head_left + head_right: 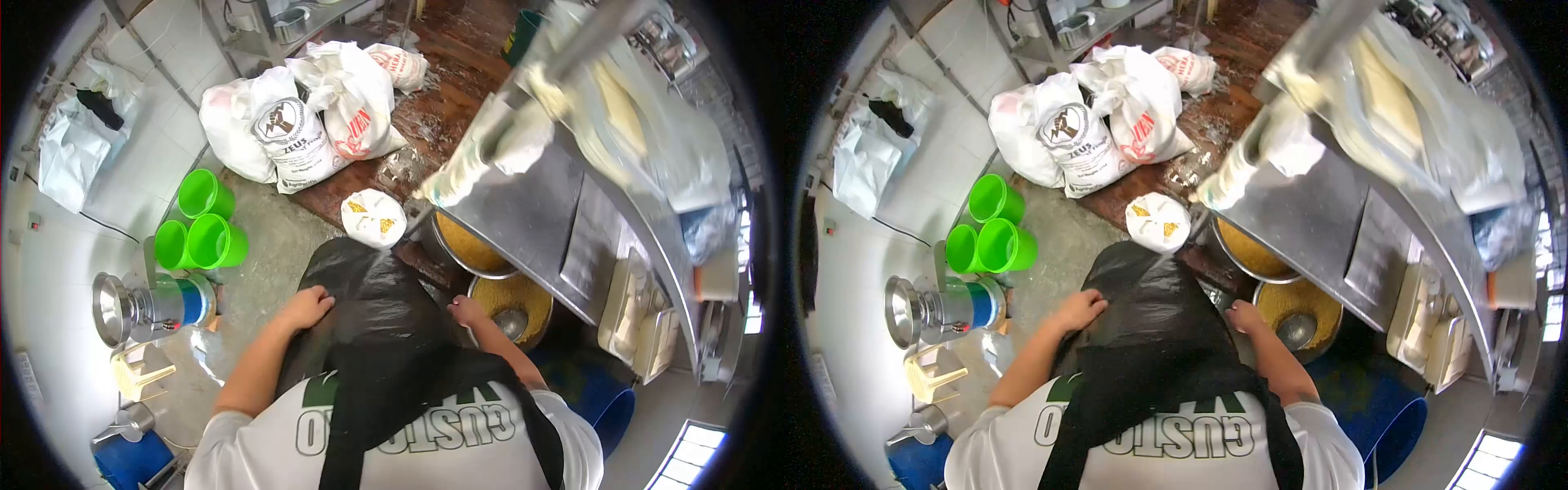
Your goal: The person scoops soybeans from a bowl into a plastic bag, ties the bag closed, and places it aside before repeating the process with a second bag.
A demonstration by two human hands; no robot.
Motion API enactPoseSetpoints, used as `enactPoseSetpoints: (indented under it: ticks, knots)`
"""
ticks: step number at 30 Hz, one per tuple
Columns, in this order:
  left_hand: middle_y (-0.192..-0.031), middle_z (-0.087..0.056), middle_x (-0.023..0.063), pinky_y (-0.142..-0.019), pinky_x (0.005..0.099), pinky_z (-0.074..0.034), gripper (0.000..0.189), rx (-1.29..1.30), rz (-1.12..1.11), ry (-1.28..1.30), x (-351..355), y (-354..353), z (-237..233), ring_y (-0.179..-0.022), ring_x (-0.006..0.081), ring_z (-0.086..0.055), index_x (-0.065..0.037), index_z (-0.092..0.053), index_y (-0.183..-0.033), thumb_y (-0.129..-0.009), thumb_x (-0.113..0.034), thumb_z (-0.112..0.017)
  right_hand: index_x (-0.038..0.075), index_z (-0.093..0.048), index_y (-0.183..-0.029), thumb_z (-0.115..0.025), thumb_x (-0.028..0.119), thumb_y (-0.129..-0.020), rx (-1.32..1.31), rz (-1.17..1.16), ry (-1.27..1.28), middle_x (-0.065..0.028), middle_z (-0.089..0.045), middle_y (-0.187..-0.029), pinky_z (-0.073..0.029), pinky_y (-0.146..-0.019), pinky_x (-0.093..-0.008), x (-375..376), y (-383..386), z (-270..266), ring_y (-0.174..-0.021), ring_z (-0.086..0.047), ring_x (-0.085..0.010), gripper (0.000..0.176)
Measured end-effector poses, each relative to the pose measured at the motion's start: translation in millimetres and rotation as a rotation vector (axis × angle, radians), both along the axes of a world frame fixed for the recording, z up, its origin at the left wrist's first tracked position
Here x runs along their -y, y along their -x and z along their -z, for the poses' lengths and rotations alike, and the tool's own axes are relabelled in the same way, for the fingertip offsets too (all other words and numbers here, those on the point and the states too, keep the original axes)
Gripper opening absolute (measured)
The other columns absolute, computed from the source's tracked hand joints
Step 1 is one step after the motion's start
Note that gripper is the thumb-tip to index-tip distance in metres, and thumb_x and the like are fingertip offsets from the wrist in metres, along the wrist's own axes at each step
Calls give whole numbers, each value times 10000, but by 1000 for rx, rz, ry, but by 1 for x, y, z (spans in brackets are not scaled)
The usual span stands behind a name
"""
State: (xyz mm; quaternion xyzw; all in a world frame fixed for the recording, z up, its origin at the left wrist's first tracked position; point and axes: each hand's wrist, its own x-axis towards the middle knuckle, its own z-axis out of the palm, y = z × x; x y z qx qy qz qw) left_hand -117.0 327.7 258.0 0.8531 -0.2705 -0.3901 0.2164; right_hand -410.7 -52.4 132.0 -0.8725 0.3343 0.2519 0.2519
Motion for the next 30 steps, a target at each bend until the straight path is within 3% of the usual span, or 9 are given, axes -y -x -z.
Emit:
enactPoseSetpoints:
  ticks: [5, 9, 11, 16, 20, 23, 26, 29, 30]
  knots:
    - [-996, -718, 247, -848, 480, -534, 363, -39, -220, -7, -97, -37, 37, -973, 416, -691, 5, -691, -1035, -951, -345, -642, 26, -691, -1104, -666, 403, -908, -127, -259, -68, -263, -705, -1110, -532, -928, -506, -2, -112, 50, -1076, -674, -439, 426]
    - [-937, -710, 242, -800, 466, -528, 342, -24, -464, -36, -159, -53, 46, -897, 396, -691, 23, -680, -998, -952, -315, -650, -37, -687, -1106, -676, 343, -917, -61, -225, -122, -283, -694, -1132, -522, -948, -507, -25, -228, 27, -1094, -666, -440, 424]
    - [-891, -699, 240, -774, 462, -522, 330, -6, -508, -47, -170, -55, 37, -854, 392, -684, 29, -673, -989, -958, -298, -651, -50, -678, -1106, -687, 305, -908, 47, -234, -59, -297, -688, -1138, -522, -957, -505, -32, -270, 45, -1099, -665, -432, 406]
    - [-893, -704, 218, -763, 466, -524, 316, -61, -576, -116, -180, -56, 37, -846, 384, -691, 18, -667, -1016, -977, -294, -638, -8, -611, -1232, -714, 291, -878, -50, -326, 69, -246, -650, -1234, -509, -1020, -477, -43, -367, 69, -1184, -617, -416, 475]
    - [-897, -708, 214, -772, 459, -531, 330, -178, -711, -245, -171, -40, 37, -874, 377, -704, 7, -671, -1026, -996, -318, -623, 9, -581, -1277, -735, 318, -867, -123, -382, 94, -239, -608, -1302, -506, -1035, -490, -37, -426, 130, -1227, -576, -420, 536]
    - [-908, -727, 207, -786, 456, -544, 346, -282, -785, -307, -181, -12, 60, -895, 370, -716, 5, -676, -1048, -998, -335, -629, 23, -420, -1495, -750, 355, -866, -195, -326, 149, -222, -564, -1380, -491, -1045, -518, -33, -458, 195, -1298, -529, -397, 784]
    - [-942, -742, 208, -797, 454, -549, 366, -398, -905, -341, -171, 0, 67, -913, 366, -725, 8, -681, -1085, -992, -343, -636, 64, -93, -1642, -761, 415, -871, -368, -195, 212, -204, -546, -1439, -454, -1055, -554, -33, -482, 250, -1309, -520, -382, 1079]
    - [-962, -746, 216, -811, 450, -553, 393, -537, -968, -437, -181, 31, 102, -929, 368, -731, 15, -681, -1116, -991, -354, -629, 76, -53, -1648, -732, 365, -896, -424, -253, 238, -219, -601, -1395, -443, -1040, -571, -37, -504, 257, -1288, -570, -355, 1053]
    - [-913, -730, 160, -774, 402, -544, 361, -553, -976, -424, -180, 33, 105, -869, 275, -701, 19, -679, -1119, -1007, -321, -632, 76, -53, -1648, -732, 365, -896, -432, -264, 229, -219, -601, -1395, -443, -1040, -571, -37, -506, 269, -1288, -570, -355, 1053]
